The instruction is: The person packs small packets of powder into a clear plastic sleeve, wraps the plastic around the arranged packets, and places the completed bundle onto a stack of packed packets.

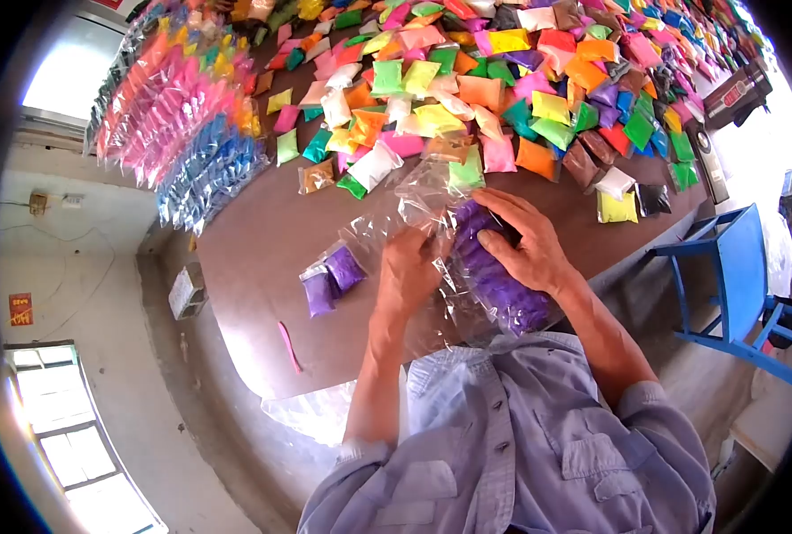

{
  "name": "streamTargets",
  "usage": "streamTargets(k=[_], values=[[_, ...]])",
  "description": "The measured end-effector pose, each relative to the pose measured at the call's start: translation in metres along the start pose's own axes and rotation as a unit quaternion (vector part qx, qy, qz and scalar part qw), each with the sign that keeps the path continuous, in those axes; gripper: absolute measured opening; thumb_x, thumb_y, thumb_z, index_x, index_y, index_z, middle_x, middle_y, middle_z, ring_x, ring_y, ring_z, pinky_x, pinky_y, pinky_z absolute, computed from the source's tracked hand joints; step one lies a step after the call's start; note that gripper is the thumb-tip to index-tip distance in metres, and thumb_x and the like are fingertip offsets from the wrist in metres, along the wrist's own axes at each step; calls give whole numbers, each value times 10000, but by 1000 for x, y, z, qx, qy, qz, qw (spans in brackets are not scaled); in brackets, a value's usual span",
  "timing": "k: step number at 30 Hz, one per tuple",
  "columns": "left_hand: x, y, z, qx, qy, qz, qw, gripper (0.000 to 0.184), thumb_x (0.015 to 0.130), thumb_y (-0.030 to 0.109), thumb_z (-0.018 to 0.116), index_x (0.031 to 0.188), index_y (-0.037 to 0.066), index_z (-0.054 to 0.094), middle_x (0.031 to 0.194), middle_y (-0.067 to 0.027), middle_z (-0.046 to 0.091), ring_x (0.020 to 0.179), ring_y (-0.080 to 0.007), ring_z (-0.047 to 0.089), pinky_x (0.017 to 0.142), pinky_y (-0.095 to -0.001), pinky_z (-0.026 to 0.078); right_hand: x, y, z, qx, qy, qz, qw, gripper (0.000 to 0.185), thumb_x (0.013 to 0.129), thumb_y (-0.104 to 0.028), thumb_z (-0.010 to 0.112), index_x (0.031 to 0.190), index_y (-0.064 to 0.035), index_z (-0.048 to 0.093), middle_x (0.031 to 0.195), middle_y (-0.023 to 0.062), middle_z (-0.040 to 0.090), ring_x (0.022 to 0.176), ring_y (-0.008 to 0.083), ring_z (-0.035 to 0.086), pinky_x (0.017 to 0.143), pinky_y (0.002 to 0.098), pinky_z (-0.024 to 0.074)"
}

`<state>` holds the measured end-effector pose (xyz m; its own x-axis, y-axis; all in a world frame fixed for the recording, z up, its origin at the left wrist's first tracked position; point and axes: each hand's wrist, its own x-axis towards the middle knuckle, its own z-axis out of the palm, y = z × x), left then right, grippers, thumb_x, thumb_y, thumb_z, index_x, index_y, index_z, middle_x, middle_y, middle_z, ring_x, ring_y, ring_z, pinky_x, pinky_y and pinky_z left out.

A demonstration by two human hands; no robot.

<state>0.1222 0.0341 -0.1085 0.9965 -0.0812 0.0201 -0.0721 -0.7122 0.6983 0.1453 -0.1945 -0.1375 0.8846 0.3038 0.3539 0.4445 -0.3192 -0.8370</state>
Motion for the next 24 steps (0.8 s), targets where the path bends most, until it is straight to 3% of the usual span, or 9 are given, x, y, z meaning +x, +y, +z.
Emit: streamTargets(k=[2, 3, 6, 9, 13, 17, 19, 22, 24], values=[[-6, -1, 5, -136, 58, 32, 988, 184, 1000, 85, 733, 1152, -19, 735, 885, -141, 680, 701, -240, 573, 664, -378, 494, 0, 0, 0, 1, -3, 2, 1000, 528, 970, -198, 747, 1474, -65, 665, 1469, 181, 683, 1356, 378, 640, 1149, 466, 500], [-7, -7, 9, -133, 61, 30, 989, 184, 1000, 85, 733, 1152, -19, 735, 885, -141, 680, 701, -240, 573, 664, -378, 494, 0, 0, 0, -7, -2, 3, 1000, 532, 966, -199, 749, 1474, -65, 666, 1464, 183, 686, 1353, 379, 643, 1149, 467, 501], [-10, -14, 13, -106, 131, 93, 981, 187, 985, -11, 661, 1163, -44, 707, 1029, -229, 717, 921, -408, 695, 810, -432, 547, -1, -1, 1, -14, -6, 4, 1000, 536, 960, -201, 754, 1472, -65, 669, 1457, 184, 690, 1348, 380, 646, 1147, 467, 502], [-15, -8, 5, -61, 61, 33, 996, 219, 970, -39, 644, 1180, -41, 709, 1115, -237, 744, 992, -437, 721, 850, -428, 569, 1, -3, 0, -8, -3, -8, 1000, 528, 961, -204, 757, 1464, -65, 676, 1445, 184, 697, 1343, 381, 649, 1147, 467, 501], [-26, 0, -1, -11, 148, 99, 984, 311, 1001, 2, 639, 1298, 32, 725, 1197, -238, 747, 1061, -459, 740, 872, -464, 609, 0, -3, 0, -18, 2, -4, 1000, 517, 968, -221, 768, 1454, -66, 683, 1436, 190, 700, 1332, 381, 654, 1141, 463, 505], [-57, -3, -52, 24, 155, 13, 987, 267, 994, 83, 709, 1256, 36, 732, 1172, -204, 764, 918, -373, 765, 780, -435, 617, -1, -2, -1, -27, -3, -4, 1000, 514, 978, -235, 761, 1457, -67, 679, 1444, 188, 696, 1341, 377, 647, 1141, 463, 504], [-64, -22, -77, 143, 252, 7, 957, 248, 979, 121, 736, 1212, 35, 748, 1123, -172, 781, 825, -311, 751, 749, -411, 603, 0, -1, 0, -31, -5, -6, 999, 514, 983, -240, 756, 1460, -68, 677, 1448, 187, 694, 1347, 376, 643, 1144, 464, 501], [-77, -71, -105, 232, 241, -83, 939, 251, 970, 147, 745, 1193, 34, 765, 1113, -154, 788, 779, -294, 734, 750, -401, 594, -1, -1, 0, -25, -3, -11, 1000, 512, 993, -257, 748, 1464, -71, 676, 1453, 184, 692, 1354, 374, 639, 1153, 466, 494], [-82, -85, -112, 202, 208, -125, 949, 268, 958, 150, 760, 1198, 30, 767, 1121, -154, 785, 780, -282, 733, 752, -393, 591, -1, -2, 0, -18, -2, 0, 1000, 510, 997, -267, 748, 1462, -71, 677, 1457, 179, 691, 1359, 371, 635, 1160, 468, 488]])
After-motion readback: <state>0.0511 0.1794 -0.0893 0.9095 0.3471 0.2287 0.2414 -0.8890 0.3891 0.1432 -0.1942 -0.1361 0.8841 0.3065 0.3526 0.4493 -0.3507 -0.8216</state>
